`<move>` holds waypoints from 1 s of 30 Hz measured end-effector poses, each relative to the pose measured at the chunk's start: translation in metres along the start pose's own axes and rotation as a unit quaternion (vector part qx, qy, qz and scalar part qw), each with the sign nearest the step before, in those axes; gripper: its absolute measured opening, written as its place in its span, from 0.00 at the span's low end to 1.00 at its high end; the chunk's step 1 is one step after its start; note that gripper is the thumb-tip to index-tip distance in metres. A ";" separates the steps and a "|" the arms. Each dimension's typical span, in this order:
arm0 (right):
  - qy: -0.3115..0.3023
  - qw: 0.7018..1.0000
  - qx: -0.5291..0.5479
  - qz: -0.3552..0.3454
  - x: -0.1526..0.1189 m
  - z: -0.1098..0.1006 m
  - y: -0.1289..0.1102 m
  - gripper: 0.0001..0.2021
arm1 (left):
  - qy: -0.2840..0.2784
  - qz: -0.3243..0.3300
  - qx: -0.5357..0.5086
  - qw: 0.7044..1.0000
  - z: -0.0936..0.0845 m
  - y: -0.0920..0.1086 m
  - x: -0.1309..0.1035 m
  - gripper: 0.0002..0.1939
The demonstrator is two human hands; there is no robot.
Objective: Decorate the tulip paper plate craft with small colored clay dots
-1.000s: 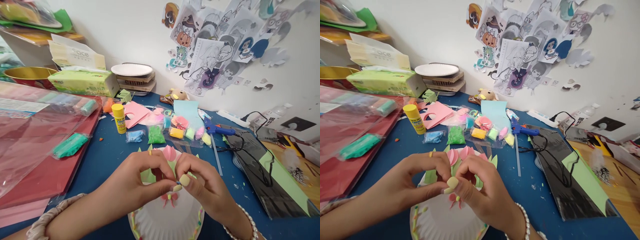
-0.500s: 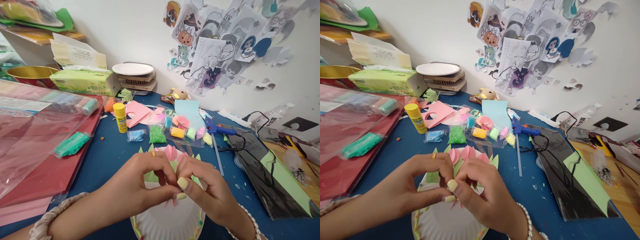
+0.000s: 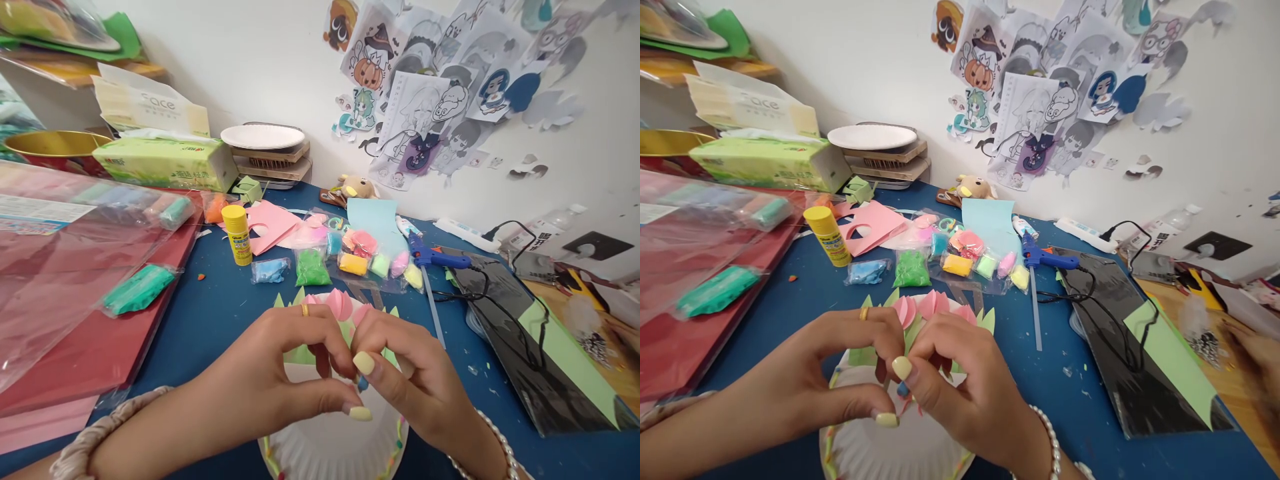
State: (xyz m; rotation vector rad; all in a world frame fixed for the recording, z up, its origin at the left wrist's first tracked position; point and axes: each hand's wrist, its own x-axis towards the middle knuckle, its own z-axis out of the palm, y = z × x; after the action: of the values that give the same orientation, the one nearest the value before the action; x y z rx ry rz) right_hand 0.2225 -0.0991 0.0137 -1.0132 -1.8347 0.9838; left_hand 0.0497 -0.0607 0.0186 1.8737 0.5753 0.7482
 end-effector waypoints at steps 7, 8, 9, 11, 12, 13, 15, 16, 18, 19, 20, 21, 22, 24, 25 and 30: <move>0.103 0.994 -0.042 -0.003 -0.003 0.005 0.002 0.10 | 0.046 0.093 0.101 0.989 0.004 -0.007 -0.004 0.02; 0.109 0.993 -0.047 -0.003 -0.003 0.006 0.002 0.10 | 0.052 0.101 0.111 0.987 0.004 -0.007 -0.005 0.02; 0.110 0.993 -0.050 -0.004 -0.003 0.007 0.003 0.10 | 0.057 0.107 0.123 0.985 0.005 -0.008 -0.005 0.03; 0.104 0.993 -0.058 -0.008 -0.004 0.009 0.003 0.10 | 0.068 0.116 0.143 0.981 0.005 -0.008 -0.006 0.03; 0.098 0.993 -0.061 -0.012 -0.004 0.010 0.003 0.09 | 0.071 0.118 0.152 0.979 0.005 -0.009 -0.006 0.02; 0.094 0.993 -0.065 -0.016 -0.004 0.011 0.003 0.09 | 0.074 0.119 0.160 0.977 0.005 -0.009 -0.006 0.02; 0.093 0.993 -0.072 -0.024 -0.003 0.012 0.003 0.09 | 0.080 0.124 0.177 0.973 0.005 -0.009 -0.007 0.01; 0.097 0.992 -0.077 -0.027 -0.003 0.013 0.003 0.09 | 0.083 0.127 0.186 0.971 0.005 -0.009 -0.007 0.02; 0.107 0.990 -0.087 -0.035 -0.003 0.013 0.003 0.09 | 0.091 0.130 0.197 0.967 0.005 -0.009 -0.007 0.03; 0.110 0.989 -0.091 -0.038 -0.003 0.013 0.003 0.08 | 0.094 0.130 0.201 0.966 0.006 -0.009 -0.007 0.03; 0.113 0.988 -0.095 -0.043 -0.003 0.013 0.003 0.08 | 0.096 0.130 0.203 0.966 0.006 -0.009 -0.007 0.04; 0.114 0.988 -0.098 -0.045 -0.003 0.013 0.004 0.08 | 0.098 0.130 0.206 0.965 0.006 -0.009 -0.007 0.04; 0.114 0.987 -0.100 -0.046 -0.003 0.013 0.004 0.08 | 0.098 0.131 0.209 0.964 0.006 -0.009 -0.007 0.04; 0.112 0.987 -0.103 -0.045 -0.003 0.013 0.005 0.08 | 0.099 0.132 0.217 0.962 0.005 -0.009 -0.007 0.04; 0.110 0.988 -0.103 -0.043 -0.003 0.013 0.005 0.08 | 0.100 0.132 0.219 0.961 0.005 -0.010 -0.007 0.04; 0.102 0.990 -0.089 -0.027 -0.003 0.011 0.005 0.07 | 0.100 0.135 0.229 0.959 0.004 -0.011 -0.008 0.04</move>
State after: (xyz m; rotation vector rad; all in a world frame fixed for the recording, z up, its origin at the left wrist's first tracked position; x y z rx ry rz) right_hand 0.2147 -0.1029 0.0040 -1.1203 -1.7910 0.6665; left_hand 0.0467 -0.0643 0.0051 2.3529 0.6697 1.0617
